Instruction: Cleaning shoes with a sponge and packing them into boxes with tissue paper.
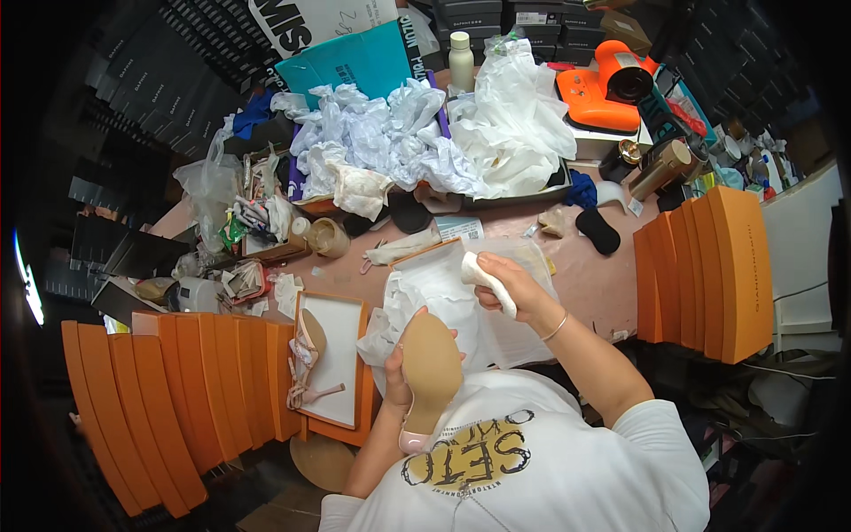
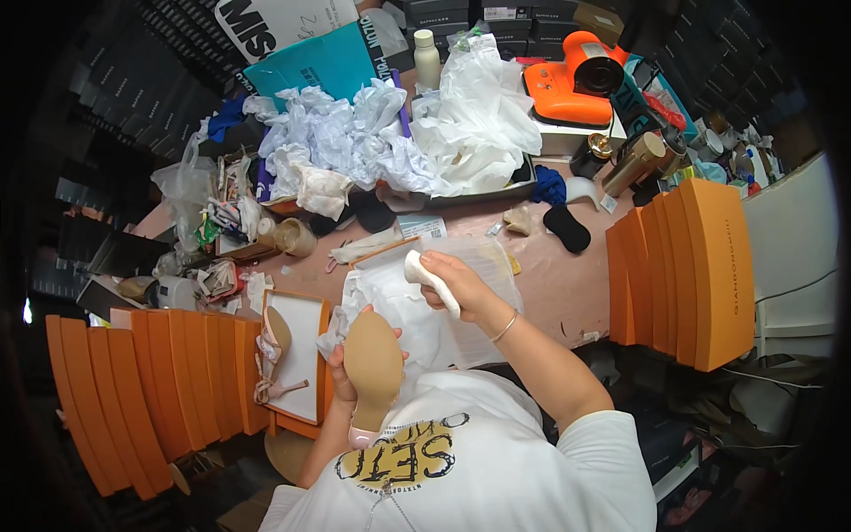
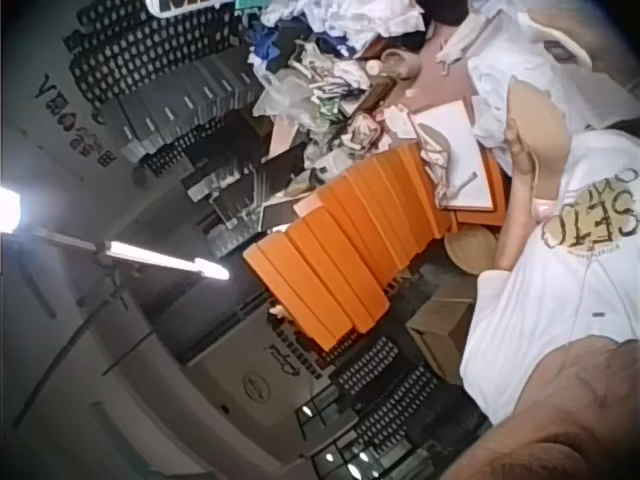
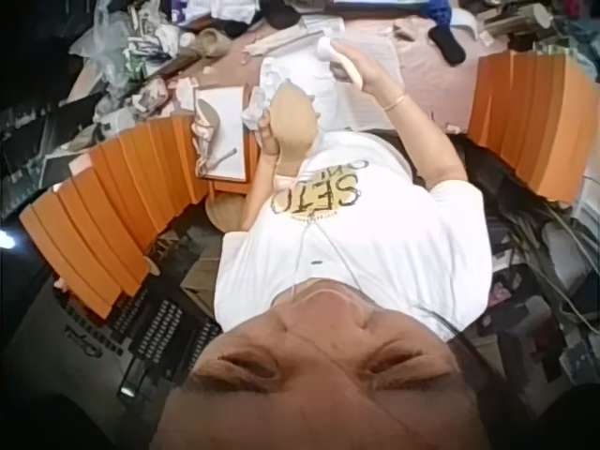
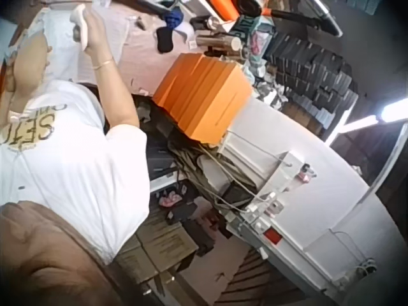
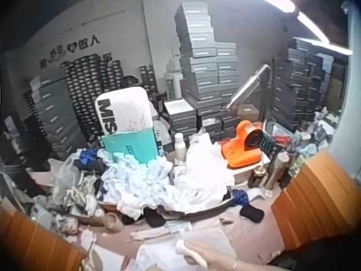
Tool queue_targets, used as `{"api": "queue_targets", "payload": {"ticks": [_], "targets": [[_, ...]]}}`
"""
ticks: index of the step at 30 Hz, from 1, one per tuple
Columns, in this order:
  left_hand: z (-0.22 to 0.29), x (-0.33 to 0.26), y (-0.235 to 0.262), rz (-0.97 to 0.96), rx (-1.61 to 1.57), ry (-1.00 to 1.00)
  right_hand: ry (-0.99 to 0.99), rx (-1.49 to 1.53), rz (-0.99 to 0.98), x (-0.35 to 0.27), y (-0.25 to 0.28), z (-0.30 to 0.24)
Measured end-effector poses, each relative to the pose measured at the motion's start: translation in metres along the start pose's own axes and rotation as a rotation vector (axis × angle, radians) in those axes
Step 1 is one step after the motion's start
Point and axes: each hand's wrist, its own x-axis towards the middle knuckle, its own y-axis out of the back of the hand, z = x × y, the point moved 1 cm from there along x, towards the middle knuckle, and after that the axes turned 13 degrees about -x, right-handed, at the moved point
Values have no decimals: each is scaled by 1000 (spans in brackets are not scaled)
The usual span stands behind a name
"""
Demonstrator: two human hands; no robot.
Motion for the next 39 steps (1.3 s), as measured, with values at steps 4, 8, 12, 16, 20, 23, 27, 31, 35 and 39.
{"api": "queue_targets", "payload": {"ticks": [4,8,12,16,20,23,27,31,35,39], "targets": [[-1,0,9,27,-6,-13,-148,445,-272,10,27,18],[6,2,9,48,-48,-14,61,-405,0,35,56,22],[22,19,17,64,-110,-107,163,-1227,250,68,89,22],[31,22,17,107,-188,-293,479,-1214,89,30,22,-13],[23,34,15,350,-25,-389,371,-843,-348,-16,-68,20],[29,31,15,214,-48,-282,-98,-385,-249,-18,-75,49],[41,-7,12,64,561,-248,-204,39,-326,-31,-53,72],[1,-5,29,25,345,-216,-228,-114,-288,-41,-56,72],[-15,-5,34,-32,367,-329,157,-765,-142,-52,-48,40],[-7,-8,38,-44,689,-455,409,-1068,-263,-50,-52,6]]}}
